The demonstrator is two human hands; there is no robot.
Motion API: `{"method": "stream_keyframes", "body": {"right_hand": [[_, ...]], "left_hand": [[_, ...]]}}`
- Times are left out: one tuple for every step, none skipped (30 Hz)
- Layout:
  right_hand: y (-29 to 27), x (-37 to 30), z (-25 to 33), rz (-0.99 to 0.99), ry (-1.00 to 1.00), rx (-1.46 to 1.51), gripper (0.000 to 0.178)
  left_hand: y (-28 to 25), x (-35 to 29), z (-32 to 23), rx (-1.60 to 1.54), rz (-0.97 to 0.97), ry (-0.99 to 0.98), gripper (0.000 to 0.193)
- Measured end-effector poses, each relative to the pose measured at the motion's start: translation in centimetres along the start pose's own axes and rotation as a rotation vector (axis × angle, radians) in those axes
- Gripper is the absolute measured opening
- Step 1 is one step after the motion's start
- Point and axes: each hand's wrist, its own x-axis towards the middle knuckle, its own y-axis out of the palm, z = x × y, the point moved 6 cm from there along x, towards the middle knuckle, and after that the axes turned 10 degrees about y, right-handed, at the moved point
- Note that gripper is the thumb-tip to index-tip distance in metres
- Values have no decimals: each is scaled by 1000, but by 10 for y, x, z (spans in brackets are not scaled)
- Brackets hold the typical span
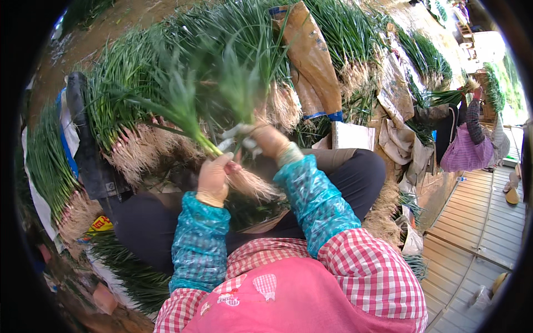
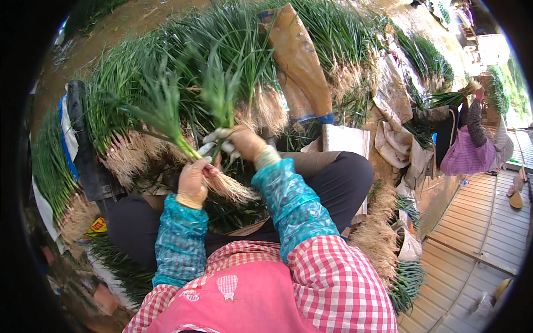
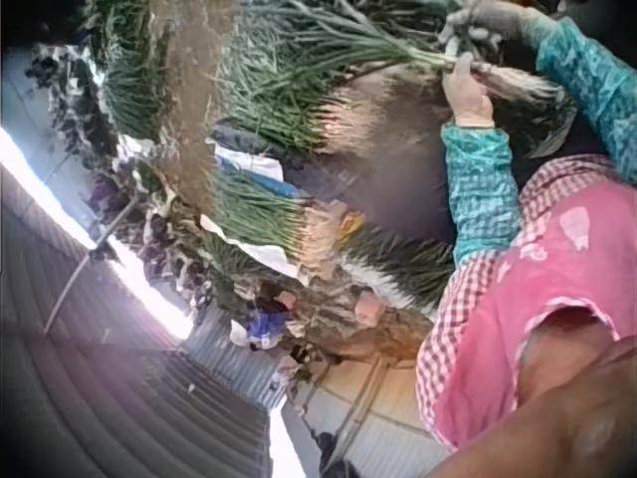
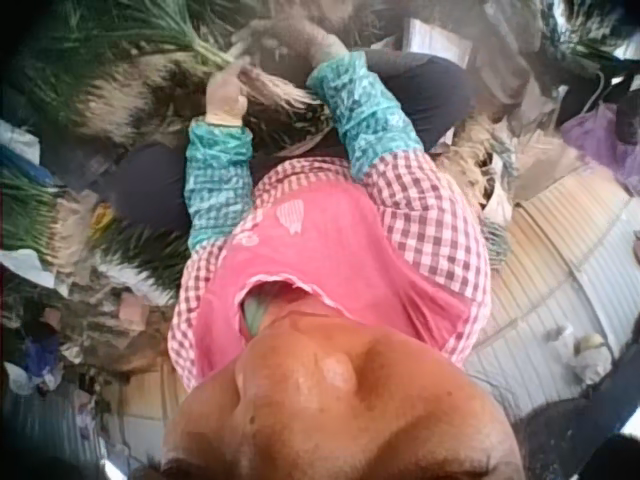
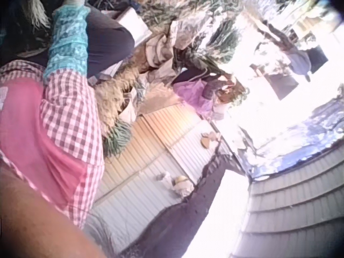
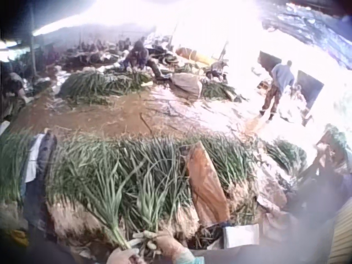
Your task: The person sits on the floor and processes green onions by hand. They pick up bunches, remove roots and trim the onions, then place them into a sack.
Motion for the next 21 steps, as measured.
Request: {"method": "stream_keyframes", "body": {"right_hand": [[25,4,-3,-71,-2,36,30],[11,22,-9,-206,-79,-233,32],[7,27,-7,-362,-170,-434,35],[6,28,-4,-519,-260,-634,39],[12,18,7,-730,-269,-904,46],[22,17,8,-757,-313,-1018,41],[33,15,8,-728,-361,-1110,37],[41,11,7,-703,-403,-1205,33],[46,5,4,-715,-434,-1206,30],[46,1,0,-785,-619,-1157,25],[32,6,-4,-680,-489,-743,23],[22,11,-10,-562,-355,-335,21],[27,6,-13,-504,-418,-151,20],[30,9,-24,-487,-296,66,18],[33,10,-33,-461,-225,250,15],[35,12,-42,-433,-153,433,13],[34,17,-47,-387,-151,528,23],[31,19,-52,-409,-151,545,23],[29,20,-56,-432,-152,562,23],[27,18,-58,-459,-152,576,23],[27,18,-60,-448,-157,633,25]], "left_hand": [[-12,4,13,22,-40,-28,28],[-21,5,19,46,-78,-56,28],[-13,1,10,81,-121,-67,25],[-14,2,5,173,-145,-41,23],[-17,3,5,236,-149,-5,21],[-21,4,6,298,-152,31,20],[-25,4,8,246,-167,54,19],[-23,2,8,189,-177,72,18],[-21,1,7,132,-188,89,18],[-18,1,8,59,-243,89,13],[-13,3,9,-20,-183,60,11],[-8,4,10,-98,-124,31,9],[-2,1,15,-156,-152,4,7],[5,-4,12,-192,-166,15,8],[3,-2,16,-243,-162,25,8],[1,0,19,-294,-158,36,9],[5,-2,18,-305,-144,35,10],[7,-4,18,-293,-173,38,10],[9,-6,18,-281,-203,42,10],[9,-7,19,-273,-231,42,11],[4,-4,23,-249,-220,48,11]]}}
